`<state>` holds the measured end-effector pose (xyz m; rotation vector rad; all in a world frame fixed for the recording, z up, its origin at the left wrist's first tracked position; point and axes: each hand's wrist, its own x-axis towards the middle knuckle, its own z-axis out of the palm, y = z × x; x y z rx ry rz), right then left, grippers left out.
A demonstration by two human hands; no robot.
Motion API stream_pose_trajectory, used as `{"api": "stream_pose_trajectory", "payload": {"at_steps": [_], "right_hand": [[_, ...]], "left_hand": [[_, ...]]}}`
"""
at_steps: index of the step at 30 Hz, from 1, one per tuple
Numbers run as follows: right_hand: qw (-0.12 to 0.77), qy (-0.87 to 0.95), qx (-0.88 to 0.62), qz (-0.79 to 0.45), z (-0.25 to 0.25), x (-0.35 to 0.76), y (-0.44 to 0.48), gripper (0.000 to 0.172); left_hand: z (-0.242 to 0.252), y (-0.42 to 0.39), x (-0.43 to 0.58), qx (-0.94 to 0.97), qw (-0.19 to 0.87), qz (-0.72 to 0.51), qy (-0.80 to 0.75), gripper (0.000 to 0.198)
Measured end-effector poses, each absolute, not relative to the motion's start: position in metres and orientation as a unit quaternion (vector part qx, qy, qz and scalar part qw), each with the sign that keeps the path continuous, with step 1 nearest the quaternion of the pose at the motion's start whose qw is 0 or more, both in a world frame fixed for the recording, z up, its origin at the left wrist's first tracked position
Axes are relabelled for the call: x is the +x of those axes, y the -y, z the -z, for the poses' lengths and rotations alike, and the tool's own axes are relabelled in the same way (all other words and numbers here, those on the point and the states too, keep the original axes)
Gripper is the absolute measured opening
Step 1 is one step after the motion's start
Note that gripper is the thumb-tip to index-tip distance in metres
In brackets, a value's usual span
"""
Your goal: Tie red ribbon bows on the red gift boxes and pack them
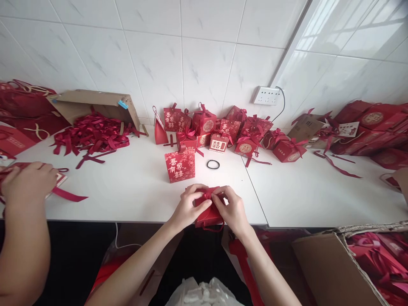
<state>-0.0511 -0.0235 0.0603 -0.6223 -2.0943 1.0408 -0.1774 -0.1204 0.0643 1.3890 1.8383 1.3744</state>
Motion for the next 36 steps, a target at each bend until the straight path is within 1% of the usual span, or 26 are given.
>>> {"api": "stream_pose_trajectory", "payload": {"at_steps": [3, 9, 15, 22, 27, 32, 36], "right_hand": [[0.349, 0.811, -0.239, -0.405, -0.060, -0.051, 0.022, 0.007], [0.336, 0.807, -0.237, -0.425, -0.061, -0.052, 0.019, 0.008], [0.338, 0.805, -0.239, -0.425, -0.062, -0.053, 0.020, 0.008], [0.336, 0.808, -0.239, -0.420, -0.060, -0.054, 0.018, 0.006], [0.404, 0.827, -0.193, -0.339, -0.063, -0.045, 0.019, 0.004], [0.376, 0.872, -0.166, -0.266, -0.063, -0.038, 0.022, 0.003], [0.375, 0.873, -0.175, -0.259, -0.060, -0.041, 0.019, 0.006]], "left_hand": [[-0.062, 0.118, -0.177, 0.492, 0.213, -0.500, -0.680, 0.020], [-0.054, 0.116, -0.179, 0.463, 0.283, -0.531, -0.650, 0.028], [-0.052, 0.113, -0.178, 0.452, 0.292, -0.547, -0.641, 0.029], [-0.049, 0.111, -0.181, 0.432, 0.327, -0.568, -0.620, 0.031], [-0.050, 0.111, -0.181, 0.411, 0.325, -0.584, -0.620, 0.033], [-0.048, 0.109, -0.179, 0.369, 0.336, -0.614, -0.611, 0.030], [-0.044, 0.109, -0.181, 0.376, 0.346, -0.616, -0.599, 0.036]]}}
